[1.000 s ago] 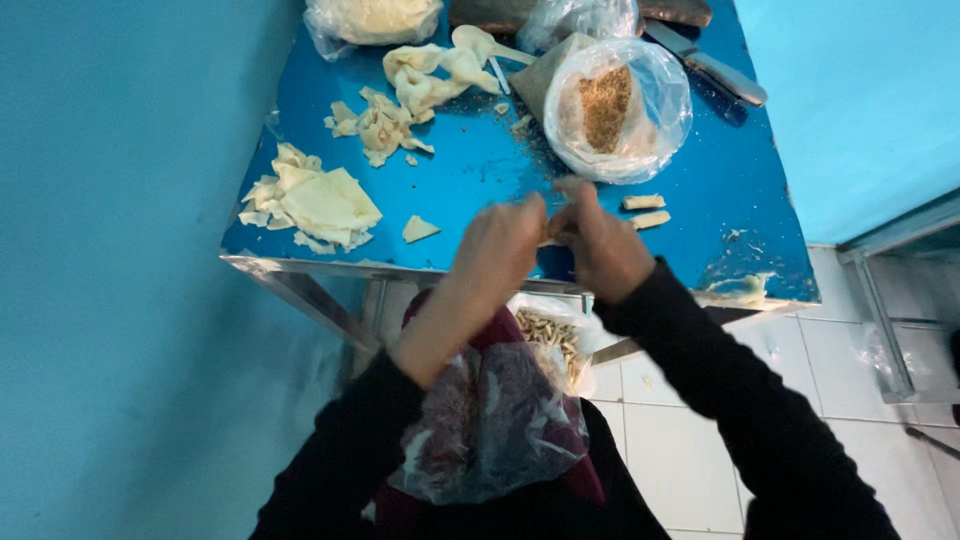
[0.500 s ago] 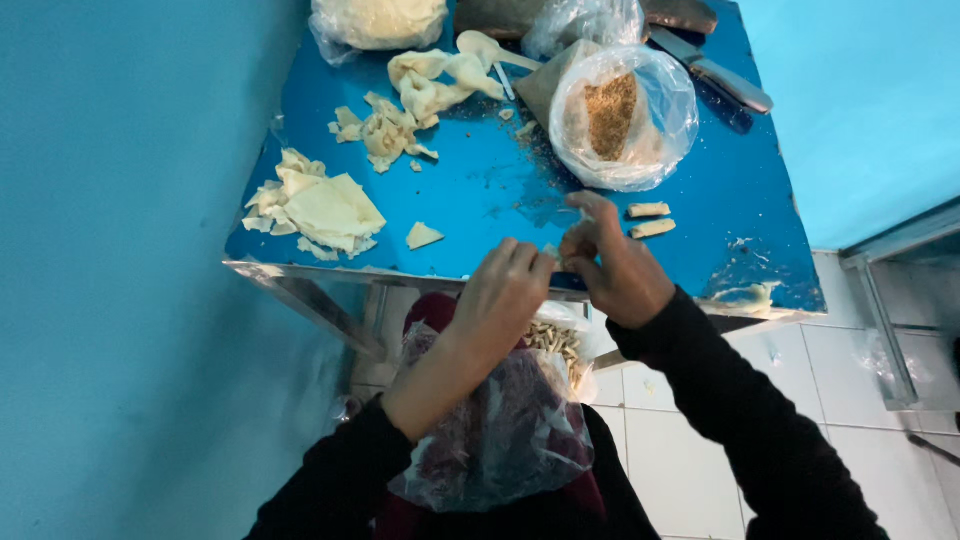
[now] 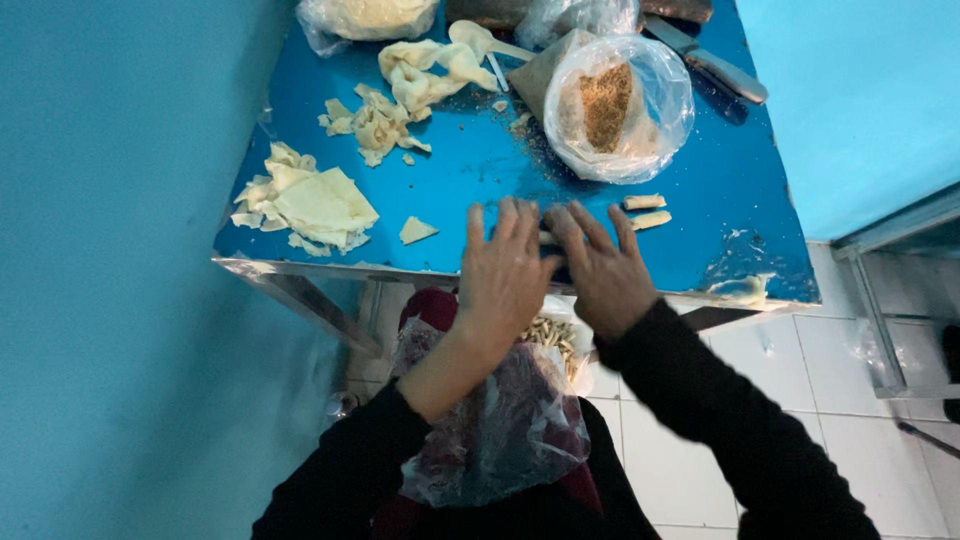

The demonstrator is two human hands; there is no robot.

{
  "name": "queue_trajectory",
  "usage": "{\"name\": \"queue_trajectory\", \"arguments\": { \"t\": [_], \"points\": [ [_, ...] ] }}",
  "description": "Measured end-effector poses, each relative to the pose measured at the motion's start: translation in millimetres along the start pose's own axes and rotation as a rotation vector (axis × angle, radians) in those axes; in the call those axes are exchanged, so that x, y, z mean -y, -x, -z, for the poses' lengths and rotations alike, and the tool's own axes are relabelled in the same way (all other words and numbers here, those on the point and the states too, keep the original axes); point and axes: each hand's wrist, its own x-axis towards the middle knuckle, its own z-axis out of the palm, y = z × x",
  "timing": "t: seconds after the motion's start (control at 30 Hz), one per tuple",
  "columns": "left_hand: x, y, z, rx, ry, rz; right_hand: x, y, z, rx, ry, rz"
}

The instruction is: The person sits at a blue table and rolls thin dough sheets into small cylinders by hand, one at a time, placing each finished roll in a pile on the table. They occasionally reach into a plastic bag of brown filling and reposition dough scraps and cut pieces while continuing to roll more sheets.

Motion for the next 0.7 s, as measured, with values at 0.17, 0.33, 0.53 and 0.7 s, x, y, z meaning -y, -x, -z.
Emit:
{"name": "queue_trajectory", "arguments": {
  "t": [0.17, 0.33, 0.53, 0.7],
  "points": [
    [39.5, 15.9, 17.9, -0.142, 0.089, 0.125, -21.5, -4.3, 12.6, -0.045, -0.081, 0.04],
    [80.2, 20.7, 27.3, -0.189, -0.037, 0.213, -0.4, -11.0, -18.0, -0.362, -0.091, 0.004],
    [168.0, 57.8, 29.8, -0.23, -0.214, 0.305, -61.3, 14.4, 3.9, -0.412, -0.086, -0.154],
    [200.2, 75.3, 7.1, -0.203, -0.17, 0.341, -94.6, 24.2, 11.1, -0.344, 0.114, -0.1]
  ]
}}
